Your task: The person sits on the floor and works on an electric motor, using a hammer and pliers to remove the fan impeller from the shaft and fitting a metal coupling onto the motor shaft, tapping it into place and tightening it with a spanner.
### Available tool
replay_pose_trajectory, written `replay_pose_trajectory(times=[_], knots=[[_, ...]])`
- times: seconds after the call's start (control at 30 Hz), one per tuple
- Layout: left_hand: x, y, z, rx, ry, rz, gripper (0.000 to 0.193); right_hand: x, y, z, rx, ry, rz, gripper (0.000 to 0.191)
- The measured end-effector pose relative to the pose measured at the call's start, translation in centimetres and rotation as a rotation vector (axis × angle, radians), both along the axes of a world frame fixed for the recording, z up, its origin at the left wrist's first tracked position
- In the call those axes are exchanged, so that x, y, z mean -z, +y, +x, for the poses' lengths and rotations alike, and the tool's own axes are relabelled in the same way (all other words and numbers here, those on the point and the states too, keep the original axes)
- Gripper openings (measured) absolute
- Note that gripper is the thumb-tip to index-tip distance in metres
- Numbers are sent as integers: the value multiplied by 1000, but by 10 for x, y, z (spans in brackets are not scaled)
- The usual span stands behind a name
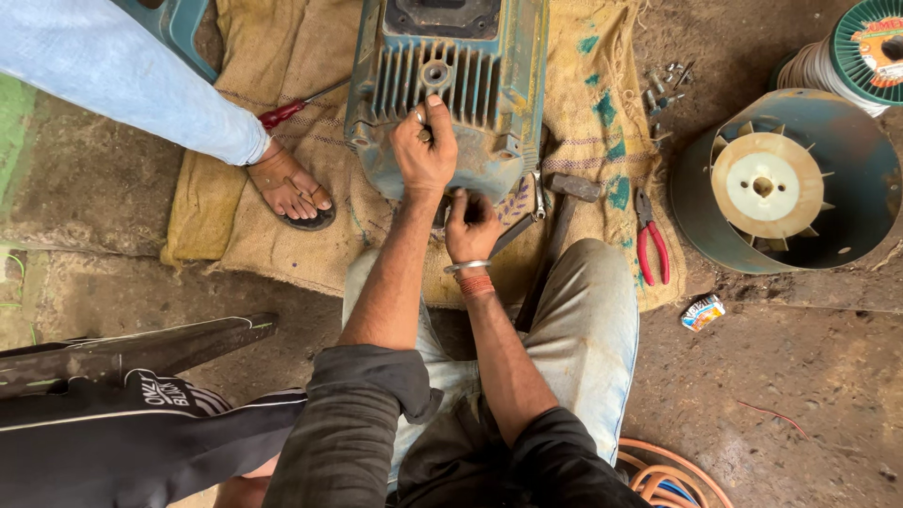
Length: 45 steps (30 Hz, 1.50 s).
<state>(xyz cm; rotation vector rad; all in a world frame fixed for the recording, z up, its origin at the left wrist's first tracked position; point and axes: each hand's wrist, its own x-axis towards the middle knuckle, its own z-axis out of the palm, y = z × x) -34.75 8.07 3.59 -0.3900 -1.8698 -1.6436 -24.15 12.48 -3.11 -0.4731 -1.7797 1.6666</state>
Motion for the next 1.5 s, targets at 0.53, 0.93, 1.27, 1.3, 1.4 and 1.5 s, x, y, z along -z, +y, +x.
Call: replay_pose_trajectory(times=[0.53, 0.93, 1.27, 1.3, 1.4, 1.5], knots=[[-3, 0, 3, 3, -9, 7, 47, 0, -2, -3, 10, 238, 91, 26], [-5, 0, 2, -23, -5, -23, 46, -2, -3, -1, -69, 274, -141, 27], [-10, 0, 5, -36, -1, -31, 43, 2, -7, -2, 27, 101, -193, 15], [-10, 0, 5, -41, 0, -29, 43, 2, -7, -2, 10, 117, -279, 16], [-10, 0, 5, -45, -2, -26, 43, -3, -5, -2, -48, -40, -630, 16], [-8, 1, 6, -47, -10, -17, 42, -9, -3, -2, -55, -115, -682, 17]])
